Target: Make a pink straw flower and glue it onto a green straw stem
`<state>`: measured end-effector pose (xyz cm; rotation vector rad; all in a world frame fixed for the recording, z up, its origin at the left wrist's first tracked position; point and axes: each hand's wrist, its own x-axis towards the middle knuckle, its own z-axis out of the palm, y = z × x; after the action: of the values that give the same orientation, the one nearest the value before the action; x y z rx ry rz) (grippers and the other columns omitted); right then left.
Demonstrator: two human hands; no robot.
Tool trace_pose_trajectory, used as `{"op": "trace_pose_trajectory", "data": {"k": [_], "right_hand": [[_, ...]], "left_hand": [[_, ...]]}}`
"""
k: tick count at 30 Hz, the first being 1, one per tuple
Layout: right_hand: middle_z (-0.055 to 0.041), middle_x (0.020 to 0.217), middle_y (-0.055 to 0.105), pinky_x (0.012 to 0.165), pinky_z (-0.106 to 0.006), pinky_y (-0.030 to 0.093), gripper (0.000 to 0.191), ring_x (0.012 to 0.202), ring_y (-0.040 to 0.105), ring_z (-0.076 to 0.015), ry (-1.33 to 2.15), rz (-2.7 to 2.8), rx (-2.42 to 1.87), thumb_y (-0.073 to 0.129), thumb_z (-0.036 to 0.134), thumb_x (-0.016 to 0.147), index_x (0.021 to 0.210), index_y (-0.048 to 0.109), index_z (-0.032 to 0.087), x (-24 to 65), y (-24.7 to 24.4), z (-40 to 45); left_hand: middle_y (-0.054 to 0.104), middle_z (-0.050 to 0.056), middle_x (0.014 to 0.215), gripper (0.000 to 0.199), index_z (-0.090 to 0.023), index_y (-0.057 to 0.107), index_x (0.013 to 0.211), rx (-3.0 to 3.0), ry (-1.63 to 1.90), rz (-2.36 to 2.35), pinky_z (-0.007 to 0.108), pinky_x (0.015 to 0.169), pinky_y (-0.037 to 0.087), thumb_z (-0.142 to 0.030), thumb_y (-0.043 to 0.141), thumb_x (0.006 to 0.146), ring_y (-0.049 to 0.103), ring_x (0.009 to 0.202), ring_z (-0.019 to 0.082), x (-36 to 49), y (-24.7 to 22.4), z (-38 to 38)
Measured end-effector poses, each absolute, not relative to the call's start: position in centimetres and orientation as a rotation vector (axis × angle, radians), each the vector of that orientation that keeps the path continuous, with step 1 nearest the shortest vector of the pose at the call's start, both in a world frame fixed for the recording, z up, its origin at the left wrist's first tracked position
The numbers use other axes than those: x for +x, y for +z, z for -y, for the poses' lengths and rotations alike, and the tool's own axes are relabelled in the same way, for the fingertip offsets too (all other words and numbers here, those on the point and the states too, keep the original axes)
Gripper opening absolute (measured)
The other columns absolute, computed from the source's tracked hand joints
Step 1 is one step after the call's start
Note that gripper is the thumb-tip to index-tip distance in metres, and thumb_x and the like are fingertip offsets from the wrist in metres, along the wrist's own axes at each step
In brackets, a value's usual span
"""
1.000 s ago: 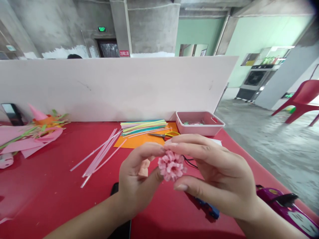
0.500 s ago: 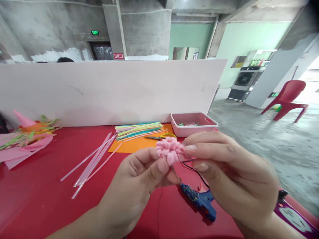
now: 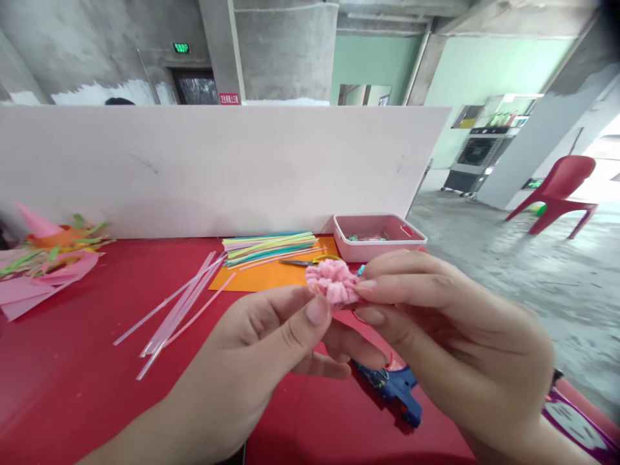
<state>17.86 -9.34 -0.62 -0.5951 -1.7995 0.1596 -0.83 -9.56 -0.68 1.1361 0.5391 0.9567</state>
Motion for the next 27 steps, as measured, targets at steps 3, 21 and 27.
{"op": "trace_pose_trajectory", "data": {"k": [3,21,27], "right_hand": [[-0.0023,0.091,0.072,0.072,-0.023,0.06,0.026,0.085,0.069,-0.013,0.207,1.793,-0.571,0.065,-0.001,0.081,0.098,0.069,0.018,17.6,-0.9,9.5],[-0.0007,0.085,0.074,0.069,-0.022,0.063,0.024,0.078,0.072,-0.0137,0.216,1.763,-0.769,0.068,0.005,0.082,0.1,0.067,0.02,17.4,-0.8,11.1],[0.0047,0.08,0.074,0.067,-0.014,0.061,0.013,0.071,0.071,-0.008,0.323,1.784,-0.673,0.068,0.011,0.086,0.092,0.069,0.023,17.8,-0.4,11.0]], "left_hand": [[0.079,0.001,0.082,0.021,-0.029,0.08,0.094,1.24,0.981,-0.588,0.021,0.074,0.058,-0.037,0.06,0.094,0.073,0.076,0.013,-1.2,-0.9,9.3],[0.079,0.0,0.086,0.027,-0.027,0.082,0.088,1.586,1.083,-0.665,0.027,0.084,0.054,-0.034,0.058,0.095,0.071,0.085,0.018,-0.5,-0.8,9.4],[0.079,-0.003,0.073,0.024,-0.025,0.079,0.086,1.182,0.882,-0.448,0.021,0.077,0.055,-0.037,0.059,0.095,0.072,0.07,0.01,-1.1,-1.6,9.3]]}}
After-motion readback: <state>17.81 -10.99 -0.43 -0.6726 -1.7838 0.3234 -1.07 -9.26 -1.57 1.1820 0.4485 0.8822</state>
